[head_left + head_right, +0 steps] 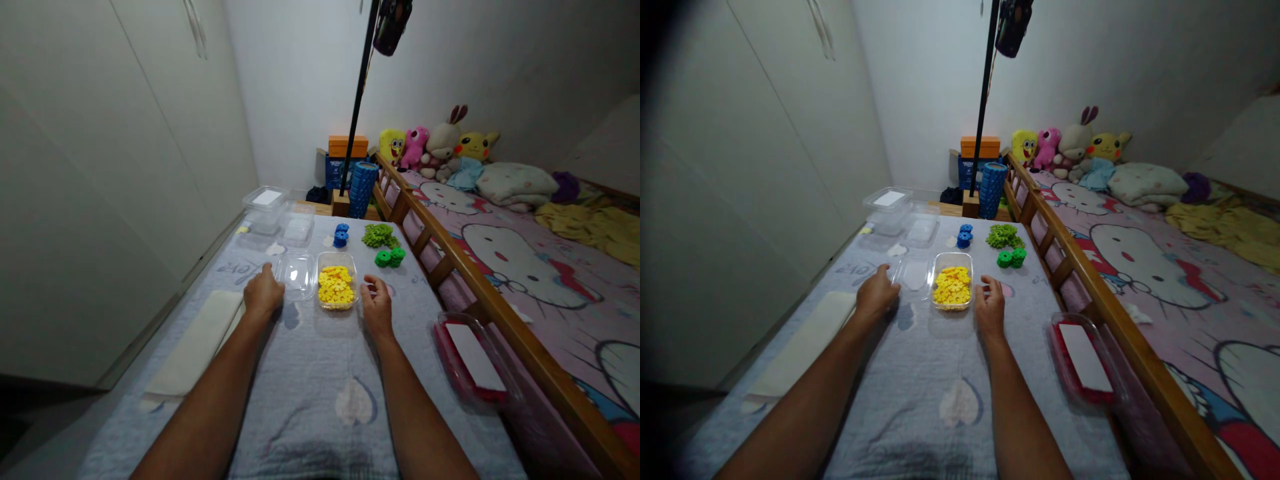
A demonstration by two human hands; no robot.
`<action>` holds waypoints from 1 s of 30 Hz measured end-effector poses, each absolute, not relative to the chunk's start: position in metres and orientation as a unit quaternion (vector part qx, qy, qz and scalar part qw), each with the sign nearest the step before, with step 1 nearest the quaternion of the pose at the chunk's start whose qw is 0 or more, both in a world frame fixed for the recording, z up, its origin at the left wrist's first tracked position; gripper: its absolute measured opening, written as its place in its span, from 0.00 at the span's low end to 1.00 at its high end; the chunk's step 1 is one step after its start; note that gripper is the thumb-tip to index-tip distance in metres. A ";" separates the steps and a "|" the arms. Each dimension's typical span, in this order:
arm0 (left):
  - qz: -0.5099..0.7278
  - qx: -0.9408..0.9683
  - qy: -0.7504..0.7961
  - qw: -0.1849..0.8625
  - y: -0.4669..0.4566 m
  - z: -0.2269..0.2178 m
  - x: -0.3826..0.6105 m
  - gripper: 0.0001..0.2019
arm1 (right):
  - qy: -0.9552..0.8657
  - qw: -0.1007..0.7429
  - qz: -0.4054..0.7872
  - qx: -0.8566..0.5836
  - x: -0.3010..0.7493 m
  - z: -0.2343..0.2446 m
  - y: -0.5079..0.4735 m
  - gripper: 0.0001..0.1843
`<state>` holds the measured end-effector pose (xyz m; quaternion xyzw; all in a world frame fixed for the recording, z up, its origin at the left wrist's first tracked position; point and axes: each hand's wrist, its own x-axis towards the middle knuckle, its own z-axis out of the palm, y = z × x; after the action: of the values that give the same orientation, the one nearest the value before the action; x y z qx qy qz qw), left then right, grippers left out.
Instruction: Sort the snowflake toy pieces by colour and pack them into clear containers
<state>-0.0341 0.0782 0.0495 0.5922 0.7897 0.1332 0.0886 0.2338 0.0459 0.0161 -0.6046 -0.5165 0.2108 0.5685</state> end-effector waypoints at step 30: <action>0.387 0.728 0.565 -0.026 0.012 0.100 0.053 0.18 | -0.553 0.534 0.361 -0.529 0.188 0.091 0.028 0.24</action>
<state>0.0527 0.0122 0.1005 0.7279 0.5650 0.3875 -0.0263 0.1879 0.0278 0.0912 -0.5286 -0.5527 0.3611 0.5336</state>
